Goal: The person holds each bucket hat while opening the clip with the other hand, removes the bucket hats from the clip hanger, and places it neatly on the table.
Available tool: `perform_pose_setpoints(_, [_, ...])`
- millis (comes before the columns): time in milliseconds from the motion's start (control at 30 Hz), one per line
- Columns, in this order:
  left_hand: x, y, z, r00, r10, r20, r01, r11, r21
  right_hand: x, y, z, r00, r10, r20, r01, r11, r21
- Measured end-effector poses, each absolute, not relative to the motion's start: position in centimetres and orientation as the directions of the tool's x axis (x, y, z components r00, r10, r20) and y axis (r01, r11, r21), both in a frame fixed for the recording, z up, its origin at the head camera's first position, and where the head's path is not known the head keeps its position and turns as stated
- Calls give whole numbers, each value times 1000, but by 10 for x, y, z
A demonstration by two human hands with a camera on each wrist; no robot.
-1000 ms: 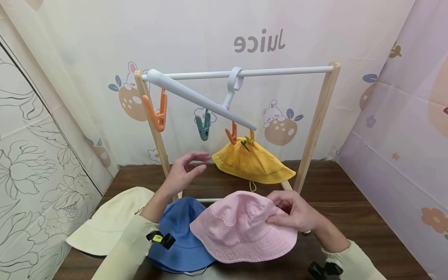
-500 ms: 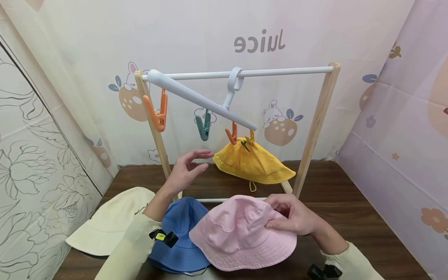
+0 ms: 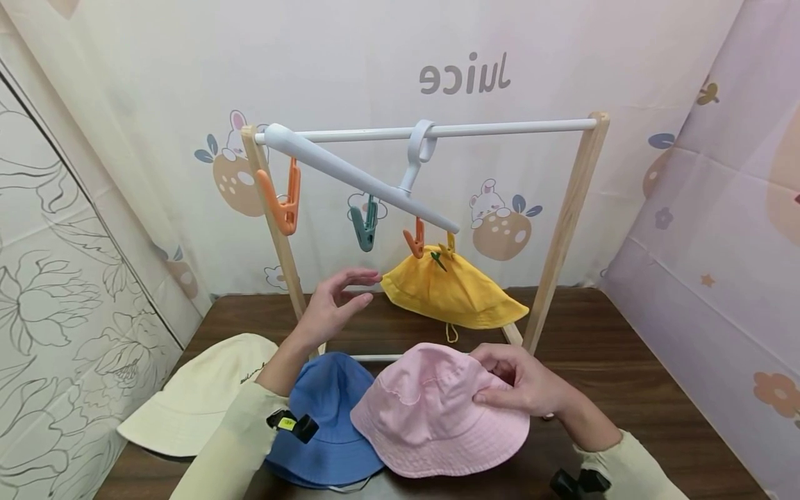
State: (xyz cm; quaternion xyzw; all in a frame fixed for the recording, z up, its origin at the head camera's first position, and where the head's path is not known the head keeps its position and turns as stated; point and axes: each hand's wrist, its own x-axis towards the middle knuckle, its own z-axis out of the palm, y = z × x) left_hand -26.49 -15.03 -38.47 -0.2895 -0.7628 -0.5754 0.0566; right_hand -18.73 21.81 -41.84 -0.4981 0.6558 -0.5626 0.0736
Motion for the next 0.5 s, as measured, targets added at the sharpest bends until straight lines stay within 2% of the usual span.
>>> perform_pose_setpoints(500, [-265,-144,-387,-834,375,405,487,156,859,-193,227,-423,-558,-730,394,-590,15,-807])
